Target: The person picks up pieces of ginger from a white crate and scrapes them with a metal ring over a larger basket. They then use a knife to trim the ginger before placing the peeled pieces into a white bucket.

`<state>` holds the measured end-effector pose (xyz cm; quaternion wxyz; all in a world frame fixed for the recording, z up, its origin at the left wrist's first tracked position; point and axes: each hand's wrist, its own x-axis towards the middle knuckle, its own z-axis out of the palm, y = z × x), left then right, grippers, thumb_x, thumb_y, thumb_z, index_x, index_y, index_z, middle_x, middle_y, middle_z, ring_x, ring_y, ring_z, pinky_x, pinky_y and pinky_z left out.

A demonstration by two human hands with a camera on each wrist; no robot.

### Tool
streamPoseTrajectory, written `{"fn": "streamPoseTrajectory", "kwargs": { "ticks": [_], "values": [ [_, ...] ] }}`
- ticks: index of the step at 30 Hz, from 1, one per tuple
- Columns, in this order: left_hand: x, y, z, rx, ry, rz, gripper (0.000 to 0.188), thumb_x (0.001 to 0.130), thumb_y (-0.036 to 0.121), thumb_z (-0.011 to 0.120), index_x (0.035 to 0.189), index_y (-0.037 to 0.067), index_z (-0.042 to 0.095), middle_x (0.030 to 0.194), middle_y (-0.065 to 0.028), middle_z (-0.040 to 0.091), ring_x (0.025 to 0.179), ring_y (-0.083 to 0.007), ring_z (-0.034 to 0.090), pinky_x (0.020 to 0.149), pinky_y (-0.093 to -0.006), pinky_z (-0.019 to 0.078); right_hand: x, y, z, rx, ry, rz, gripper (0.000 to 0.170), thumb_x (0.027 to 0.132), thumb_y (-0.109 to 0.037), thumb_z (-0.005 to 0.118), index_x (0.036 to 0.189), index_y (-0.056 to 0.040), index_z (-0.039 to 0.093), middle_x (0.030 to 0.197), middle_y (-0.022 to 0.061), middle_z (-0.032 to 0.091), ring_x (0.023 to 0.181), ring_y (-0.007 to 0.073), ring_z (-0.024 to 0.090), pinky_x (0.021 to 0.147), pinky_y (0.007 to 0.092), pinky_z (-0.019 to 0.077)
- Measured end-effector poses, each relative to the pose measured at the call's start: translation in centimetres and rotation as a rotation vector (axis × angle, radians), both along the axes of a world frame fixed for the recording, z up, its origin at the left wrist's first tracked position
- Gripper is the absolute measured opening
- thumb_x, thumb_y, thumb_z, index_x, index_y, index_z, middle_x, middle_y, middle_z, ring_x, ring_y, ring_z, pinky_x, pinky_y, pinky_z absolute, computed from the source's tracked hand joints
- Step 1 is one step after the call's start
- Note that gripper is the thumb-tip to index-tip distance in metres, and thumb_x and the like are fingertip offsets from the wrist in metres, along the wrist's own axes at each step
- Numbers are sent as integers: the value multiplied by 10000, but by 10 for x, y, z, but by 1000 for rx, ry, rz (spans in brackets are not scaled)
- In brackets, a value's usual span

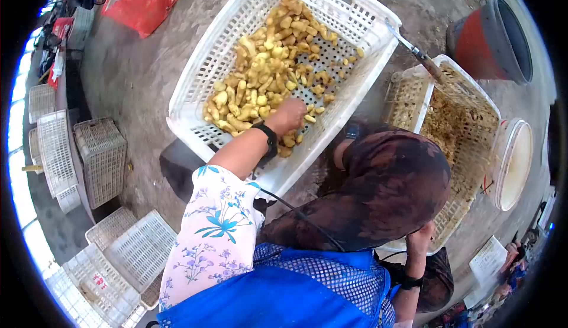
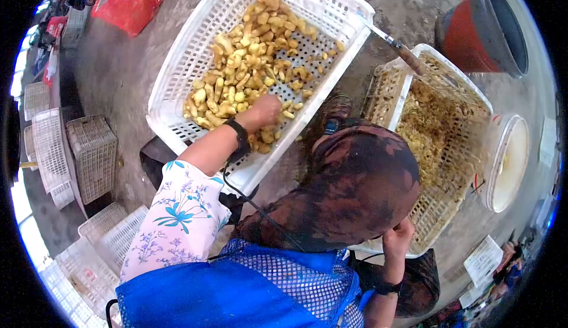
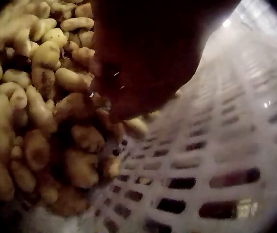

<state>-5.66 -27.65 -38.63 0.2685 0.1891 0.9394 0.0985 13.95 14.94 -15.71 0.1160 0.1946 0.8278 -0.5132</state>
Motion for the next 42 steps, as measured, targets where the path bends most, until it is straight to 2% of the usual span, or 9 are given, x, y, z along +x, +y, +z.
{"fn": "streamPoseTrajectory", "kwargs": {
  "ticks": [2,8,12,15,17,25,30,33,42],
  "values": [
    [17,0,-19,27,129,-200,170,580,118,778,749,94,771,762,-132,700,737,-346,688,641,-457,556,-1,-2,-3,16,27,19,140,908,-94,730,951,26,671,901,-11,687,830,77,598,719,259,477],
    [20,16,-11,-72,49,-160,116,616,132,746,726,97,759,803,-139,717,780,-353,696,651,-475,546,-2,4,-2,14,-15,69,145,914,-105,738,948,23,678,901,-6,677,812,69,581,694,250,467],
    [-9,5,-43,236,-90,429,129,671,141,774,784,78,776,811,-147,737,718,-285,708,629,-447,542,-3,8,-5,-14,-12,8,120,914,-81,723,943,20,665,886,-7,649,786,64,569,680,241,463],
    [-47,12,93,633,-328,925,85,817,86,727,874,24,732,861,-90,720,662,-163,673,583,-313,541,-21,-2,15,-6,27,-10,105,897,-47,708,961,19,659,872,-10,636,787,68,574,684,234,467],
    [-52,18,150,1249,-348,998,188,883,71,678,1024,-52,696,939,-140,729,741,-177,707,608,-287,559,-31,-3,31,4,68,-56,106,885,-31,696,972,15,659,868,-8,632,792,74,580,689,230,472],
    [6,89,364,1440,-69,589,301,863,-8,690,1161,-49,683,993,-140,745,834,-177,737,699,-277,595,-93,-53,152,-19,459,-88,86,854,-6,641,934,6,671,928,39,674,837,104,603,753,251,487],
    [35,132,382,1138,522,41,308,800,-32,700,1108,-18,711,1014,-156,740,887,-254,742,761,-322,585,-106,-86,180,-171,647,50,91,821,40,671,910,32,653,1052,81,674,855,112,606,750,248,480],
    [52,154,378,1096,626,-42,314,760,-24,726,1074,1,721,1013,-164,734,920,-273,733,811,-332,578,-97,-83,171,-212,640,21,79,821,27,700,876,20,644,1033,69,680,813,91,588,714,243,475],
    [77,186,369,1238,164,24,278,777,-61,750,1054,-31,738,1046,-131,735,934,-202,711,820,-296,562,-57,-36,161,-111,548,-156,97,843,-7,697,937,20,697,828,59,686,733,94,617,669,267,505]
  ]
}}
